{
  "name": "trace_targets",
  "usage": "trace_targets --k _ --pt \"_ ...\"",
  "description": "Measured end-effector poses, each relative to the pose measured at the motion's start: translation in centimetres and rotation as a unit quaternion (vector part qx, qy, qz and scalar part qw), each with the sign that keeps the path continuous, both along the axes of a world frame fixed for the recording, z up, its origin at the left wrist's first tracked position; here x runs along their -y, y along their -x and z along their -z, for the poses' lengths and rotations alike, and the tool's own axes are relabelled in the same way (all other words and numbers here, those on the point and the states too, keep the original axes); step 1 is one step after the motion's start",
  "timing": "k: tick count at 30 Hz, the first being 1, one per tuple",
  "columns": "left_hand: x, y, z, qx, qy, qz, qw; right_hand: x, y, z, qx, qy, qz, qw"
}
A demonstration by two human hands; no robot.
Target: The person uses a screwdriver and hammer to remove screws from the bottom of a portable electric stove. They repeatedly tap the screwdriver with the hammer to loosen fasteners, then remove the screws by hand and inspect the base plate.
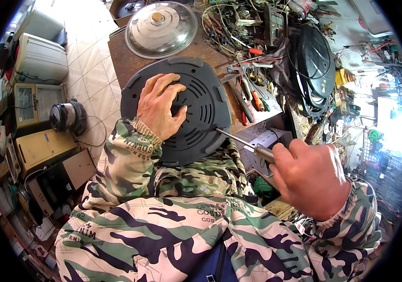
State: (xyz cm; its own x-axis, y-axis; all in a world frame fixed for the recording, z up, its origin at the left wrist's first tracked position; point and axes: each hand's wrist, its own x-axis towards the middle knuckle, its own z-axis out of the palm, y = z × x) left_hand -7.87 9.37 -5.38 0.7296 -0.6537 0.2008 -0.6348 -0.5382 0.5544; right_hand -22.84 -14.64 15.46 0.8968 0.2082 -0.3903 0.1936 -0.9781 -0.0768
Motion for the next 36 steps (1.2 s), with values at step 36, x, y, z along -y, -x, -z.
trace_targets --k 36 --pt "-0.3 0.5 0.4 -0.011 0.041 -0.005 0.999 -4.5 -2.4 -0.4 0.022 0.055 -0.114 0.992"
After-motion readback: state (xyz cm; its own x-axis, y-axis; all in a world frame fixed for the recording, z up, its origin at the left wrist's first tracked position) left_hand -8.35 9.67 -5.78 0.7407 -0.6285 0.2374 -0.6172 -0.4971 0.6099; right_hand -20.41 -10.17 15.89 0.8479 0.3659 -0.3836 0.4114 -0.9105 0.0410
